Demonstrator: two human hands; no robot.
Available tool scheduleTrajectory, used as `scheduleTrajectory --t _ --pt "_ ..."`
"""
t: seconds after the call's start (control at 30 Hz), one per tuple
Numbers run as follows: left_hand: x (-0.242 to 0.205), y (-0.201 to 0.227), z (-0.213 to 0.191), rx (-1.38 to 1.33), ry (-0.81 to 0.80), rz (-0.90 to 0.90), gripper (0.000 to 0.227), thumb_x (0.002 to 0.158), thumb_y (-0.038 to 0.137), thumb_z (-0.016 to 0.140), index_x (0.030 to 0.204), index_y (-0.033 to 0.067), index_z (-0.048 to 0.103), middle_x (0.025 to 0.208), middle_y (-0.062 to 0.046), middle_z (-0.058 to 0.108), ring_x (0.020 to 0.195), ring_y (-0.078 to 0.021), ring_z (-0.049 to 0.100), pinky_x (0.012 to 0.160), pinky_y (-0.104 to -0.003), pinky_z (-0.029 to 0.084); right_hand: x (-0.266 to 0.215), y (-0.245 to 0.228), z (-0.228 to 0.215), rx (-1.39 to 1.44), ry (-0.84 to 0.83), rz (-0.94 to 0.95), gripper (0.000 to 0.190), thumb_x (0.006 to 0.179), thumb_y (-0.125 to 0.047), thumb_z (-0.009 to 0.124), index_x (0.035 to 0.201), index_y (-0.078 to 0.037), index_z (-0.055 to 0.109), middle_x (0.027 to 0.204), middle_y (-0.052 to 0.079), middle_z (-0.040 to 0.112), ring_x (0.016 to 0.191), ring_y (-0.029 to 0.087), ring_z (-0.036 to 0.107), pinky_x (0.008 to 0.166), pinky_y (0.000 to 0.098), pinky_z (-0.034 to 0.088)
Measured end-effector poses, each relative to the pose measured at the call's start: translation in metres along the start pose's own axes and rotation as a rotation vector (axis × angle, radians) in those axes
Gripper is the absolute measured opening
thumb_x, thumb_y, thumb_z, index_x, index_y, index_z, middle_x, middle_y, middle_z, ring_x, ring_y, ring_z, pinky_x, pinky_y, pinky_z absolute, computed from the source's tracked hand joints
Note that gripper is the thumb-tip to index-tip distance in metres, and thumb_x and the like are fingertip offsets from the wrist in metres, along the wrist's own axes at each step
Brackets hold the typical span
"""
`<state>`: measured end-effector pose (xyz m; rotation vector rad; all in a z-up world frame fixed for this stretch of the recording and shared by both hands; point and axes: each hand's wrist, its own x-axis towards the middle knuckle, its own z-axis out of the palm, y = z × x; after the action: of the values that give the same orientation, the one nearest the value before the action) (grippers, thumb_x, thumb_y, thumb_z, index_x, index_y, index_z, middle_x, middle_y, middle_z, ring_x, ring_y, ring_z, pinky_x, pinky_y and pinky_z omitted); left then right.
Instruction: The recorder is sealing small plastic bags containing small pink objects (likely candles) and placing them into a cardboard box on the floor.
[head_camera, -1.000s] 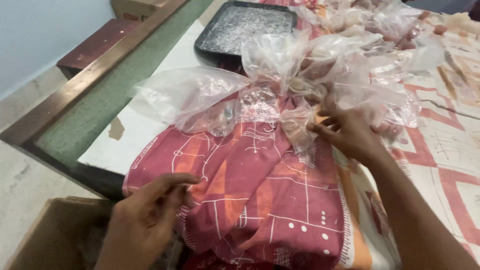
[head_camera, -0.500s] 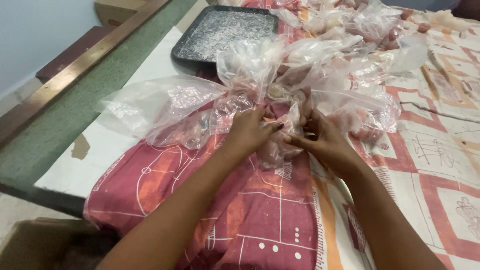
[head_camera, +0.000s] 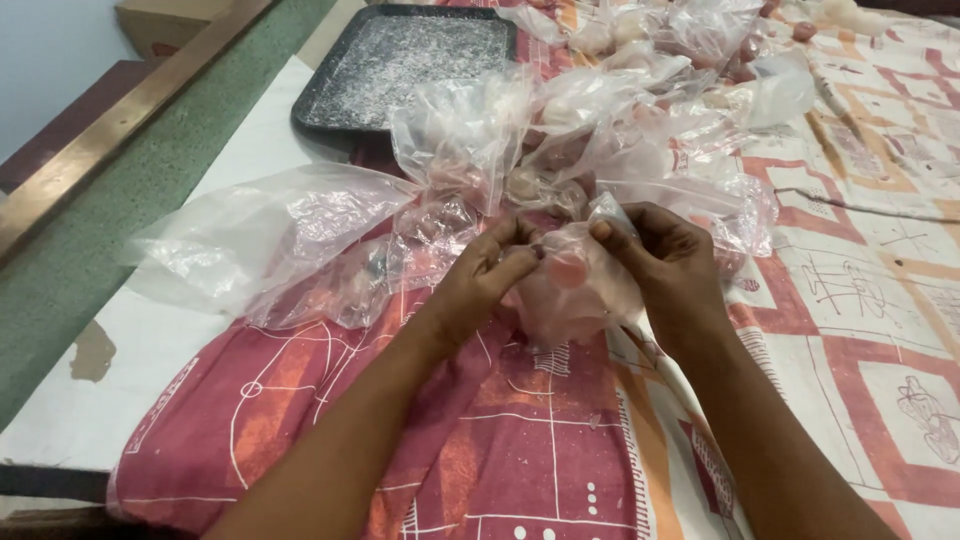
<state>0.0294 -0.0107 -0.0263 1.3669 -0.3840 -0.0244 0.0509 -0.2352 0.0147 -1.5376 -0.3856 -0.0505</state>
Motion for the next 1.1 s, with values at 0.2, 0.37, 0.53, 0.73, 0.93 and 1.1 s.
scheduleTrajectory --t 0.2,0.37,0.53,0.73,0.93,1.1 --pt "-0.009 0.02 0.021 0.108 0.0 0.131 0.042 0.091 0.033 0.076 0.119 0.0081 0.059 0.115 -0.005 0.065 0.109 -0.0152 0.063 0.1 -0.034 0.054 -0.008 -0.001 0.002 -0.033 0.003 0.003 0.026 0.096 -0.015 0.076 0.114 0.002 0.074 0.093 -0.001 0.074 0.08 0.005 0.064 0.069 0.0216 0.052" --pt "-0.006 0.017 0.016 0.362 0.178 0.349 0.033 0.095 0.027 0.075 0.119 0.0081 0.061 0.115 -0.005 0.068 0.115 -0.0182 0.063 0.105 -0.037 0.051 -0.011 -0.006 0.006 0.236 -0.112 0.033 0.052 0.1 -0.012 0.076 0.15 -0.012 0.063 0.074 -0.006 0.061 0.067 0.003 0.056 0.059 0.0188 0.046" --pt "-0.009 0.022 0.014 0.771 0.355 0.602 0.033 0.099 0.024 0.073 0.127 0.0112 0.06 0.121 -0.006 0.066 0.121 -0.0211 0.06 0.11 -0.038 0.049 -0.014 -0.013 0.012 0.492 -0.226 0.074 0.058 0.103 -0.011 0.07 0.158 -0.021 0.052 0.087 0.007 0.069 0.079 0.015 0.071 0.075 0.0352 0.064" --pt "-0.017 0.047 0.03 0.71 0.089 0.689 0.06 0.085 0.029 0.08 0.134 0.0062 0.054 0.13 -0.016 0.06 0.127 -0.0297 0.054 0.11 -0.045 0.047 -0.007 -0.016 0.012 0.603 -0.025 0.243 0.041 0.098 -0.013 0.062 0.133 0.005 0.056 0.116 0.02 0.072 0.106 0.028 0.077 0.097 0.0392 0.06" --pt "-0.005 0.015 0.011 0.36 0.207 0.519 0.026 0.101 0.003 0.063 0.127 0.0067 0.061 0.118 -0.01 0.074 0.111 -0.0221 0.076 0.095 -0.033 0.061 -0.011 -0.017 0.012 0.297 -0.161 0.058 0.042 0.093 -0.007 0.068 0.133 0.002 0.06 0.115 0.02 0.073 0.096 0.023 0.076 0.081 0.0315 0.063" --pt "-0.006 0.013 0.01 0.086 0.208 0.388 0.018 0.101 -0.007 0.056 0.115 0.0004 0.063 0.105 -0.01 0.075 0.098 -0.019 0.078 0.087 -0.03 0.066 -0.013 -0.004 0.0 -0.452 0.135 -0.149 0.02 0.096 -0.01 0.081 0.114 0.0 0.08 0.088 0.009 0.069 0.075 0.009 0.053 0.065 0.0257 0.041"
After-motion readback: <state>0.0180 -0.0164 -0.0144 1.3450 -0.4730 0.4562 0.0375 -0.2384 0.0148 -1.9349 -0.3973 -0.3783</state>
